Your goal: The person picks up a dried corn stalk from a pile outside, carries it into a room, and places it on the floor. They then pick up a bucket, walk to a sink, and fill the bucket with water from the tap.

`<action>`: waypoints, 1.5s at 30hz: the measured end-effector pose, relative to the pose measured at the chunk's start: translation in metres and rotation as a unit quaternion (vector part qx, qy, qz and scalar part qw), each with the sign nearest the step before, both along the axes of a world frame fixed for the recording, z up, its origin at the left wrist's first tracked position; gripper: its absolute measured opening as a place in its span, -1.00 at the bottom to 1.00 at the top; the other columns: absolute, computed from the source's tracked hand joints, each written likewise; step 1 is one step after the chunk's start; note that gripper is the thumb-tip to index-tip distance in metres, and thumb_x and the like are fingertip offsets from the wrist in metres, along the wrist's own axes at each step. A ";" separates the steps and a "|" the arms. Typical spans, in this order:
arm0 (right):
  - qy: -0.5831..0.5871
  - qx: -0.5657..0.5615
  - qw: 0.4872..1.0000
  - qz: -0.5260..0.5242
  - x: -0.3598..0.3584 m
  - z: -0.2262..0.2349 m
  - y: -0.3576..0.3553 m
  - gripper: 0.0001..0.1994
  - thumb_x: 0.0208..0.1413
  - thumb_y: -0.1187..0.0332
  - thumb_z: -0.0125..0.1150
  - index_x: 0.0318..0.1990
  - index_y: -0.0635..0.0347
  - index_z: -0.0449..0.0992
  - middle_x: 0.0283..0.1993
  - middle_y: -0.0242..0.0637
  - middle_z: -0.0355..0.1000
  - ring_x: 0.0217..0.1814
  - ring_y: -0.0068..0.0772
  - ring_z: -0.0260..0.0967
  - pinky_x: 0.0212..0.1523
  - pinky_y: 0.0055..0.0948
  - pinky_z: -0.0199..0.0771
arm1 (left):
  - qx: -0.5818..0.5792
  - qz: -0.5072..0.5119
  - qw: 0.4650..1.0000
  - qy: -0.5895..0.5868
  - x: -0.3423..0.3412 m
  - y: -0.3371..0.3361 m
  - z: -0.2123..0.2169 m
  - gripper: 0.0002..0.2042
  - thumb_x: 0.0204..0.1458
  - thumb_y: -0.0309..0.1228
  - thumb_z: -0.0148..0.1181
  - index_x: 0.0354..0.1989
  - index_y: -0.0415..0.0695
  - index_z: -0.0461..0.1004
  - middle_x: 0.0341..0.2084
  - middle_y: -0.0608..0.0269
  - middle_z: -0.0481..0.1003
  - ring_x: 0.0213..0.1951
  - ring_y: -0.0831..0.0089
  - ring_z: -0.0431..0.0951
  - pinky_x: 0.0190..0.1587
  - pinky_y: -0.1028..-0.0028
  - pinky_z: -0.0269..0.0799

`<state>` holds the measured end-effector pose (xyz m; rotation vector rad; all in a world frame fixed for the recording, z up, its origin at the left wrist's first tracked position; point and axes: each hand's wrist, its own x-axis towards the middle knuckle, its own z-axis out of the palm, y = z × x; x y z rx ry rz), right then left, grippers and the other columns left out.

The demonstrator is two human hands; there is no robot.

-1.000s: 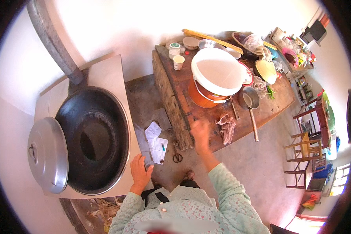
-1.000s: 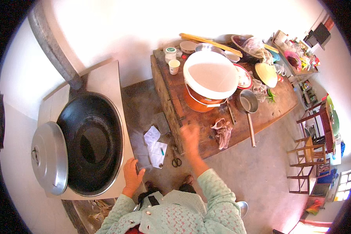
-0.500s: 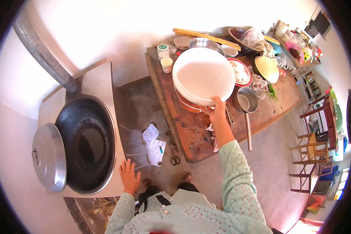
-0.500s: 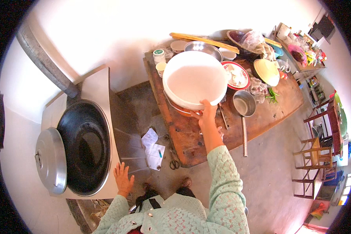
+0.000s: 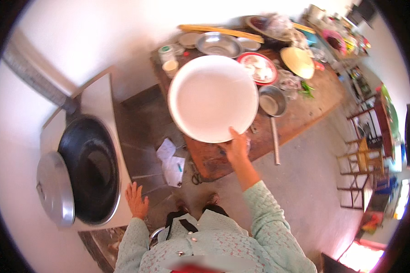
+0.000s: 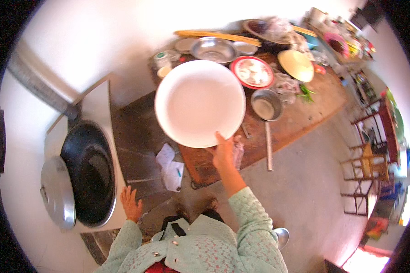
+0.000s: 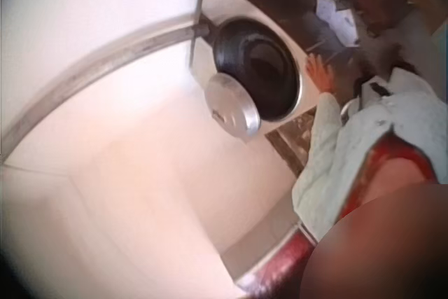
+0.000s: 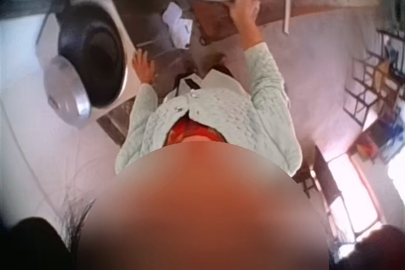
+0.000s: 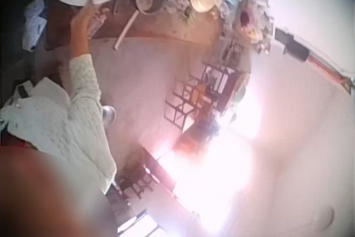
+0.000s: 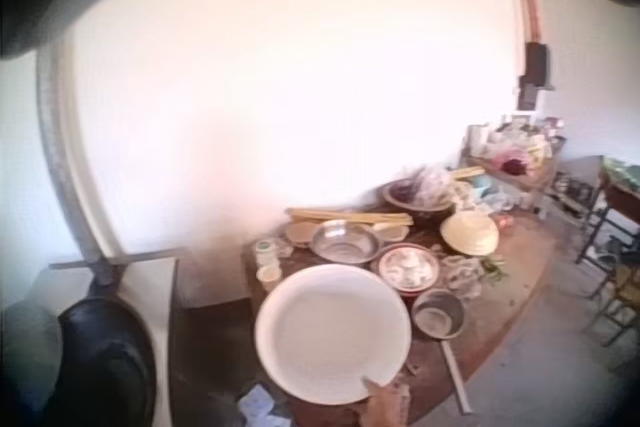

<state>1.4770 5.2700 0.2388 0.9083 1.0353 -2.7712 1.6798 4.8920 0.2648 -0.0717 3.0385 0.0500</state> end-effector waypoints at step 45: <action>-0.087 -0.114 0.767 -0.625 0.539 -0.069 0.452 -0.56 0.13 0.52 -0.17 0.17 0.35 0.01 0.19 0.08 0.10 0.18 0.14 0.15 0.09 0.26 0.25 | -0.114 -0.130 0.893 -0.416 0.052 0.239 -0.118 -0.56 -0.19 -0.23 0.18 -0.08 -0.12 0.39 0.05 0.05 0.27 0.11 0.07 0.21 0.06 0.07 0.18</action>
